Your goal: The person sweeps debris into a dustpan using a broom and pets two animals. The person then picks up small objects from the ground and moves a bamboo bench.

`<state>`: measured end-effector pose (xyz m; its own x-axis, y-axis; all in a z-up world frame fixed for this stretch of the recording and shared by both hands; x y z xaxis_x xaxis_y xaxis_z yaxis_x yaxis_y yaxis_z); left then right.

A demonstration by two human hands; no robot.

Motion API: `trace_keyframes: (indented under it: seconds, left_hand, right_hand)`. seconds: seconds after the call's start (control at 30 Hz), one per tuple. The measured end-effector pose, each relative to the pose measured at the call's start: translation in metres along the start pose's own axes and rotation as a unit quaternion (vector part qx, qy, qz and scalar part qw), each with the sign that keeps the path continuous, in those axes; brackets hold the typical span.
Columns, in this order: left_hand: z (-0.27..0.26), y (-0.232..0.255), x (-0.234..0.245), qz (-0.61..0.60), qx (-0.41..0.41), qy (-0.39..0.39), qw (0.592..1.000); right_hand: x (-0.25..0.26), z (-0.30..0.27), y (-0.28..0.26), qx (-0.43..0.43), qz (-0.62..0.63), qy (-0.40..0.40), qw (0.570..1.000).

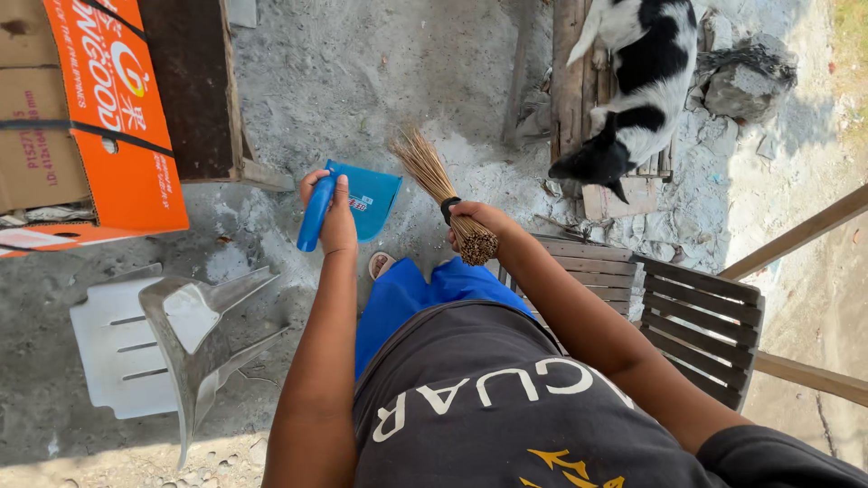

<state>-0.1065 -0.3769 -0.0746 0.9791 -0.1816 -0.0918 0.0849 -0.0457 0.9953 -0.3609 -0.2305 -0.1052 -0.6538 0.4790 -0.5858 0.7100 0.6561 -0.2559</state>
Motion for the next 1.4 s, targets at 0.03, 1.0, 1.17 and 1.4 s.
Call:
trace_keyframes:
  seconds: [0.03, 1.0, 1.17, 1.4]
  left_hand:
    - [0.003, 0.000, -0.007, 0.012, -0.021, -0.028, 0.999]
    - [0.009, -0.021, -0.052, -0.219, 0.243, -0.070, 0.942]
    - [0.013, -0.028, -0.002, -0.260, 0.195, -0.065, 0.943]
    - [0.013, -0.009, 0.071, -0.029, 0.274, -0.052, 0.960]
  right_hand:
    - [-0.002, 0.004, -0.003, -0.003, -0.006, 0.006, 1.000]
    - [-0.020, 0.028, -0.046, -0.059, -0.007, -0.042, 0.997]
    - [-0.060, 0.063, -0.031, -0.047, 0.106, -0.040, 0.992]
    - [-0.129, 0.106, -0.007, -0.051, 0.152, 0.000, 0.987]
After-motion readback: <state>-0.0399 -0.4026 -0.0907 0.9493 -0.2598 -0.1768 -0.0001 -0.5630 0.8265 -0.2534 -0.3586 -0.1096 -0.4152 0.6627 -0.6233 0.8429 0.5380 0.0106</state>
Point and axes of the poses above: each hand's wrist, its own z-axis towards the middle knuckle, its own x-axis out of the back of the hand, y = z × x, the point moved 2 cm from there along z, towards the middle knuckle, and after that the axes turned 13 degrees about -y, right-handed, at the moved point
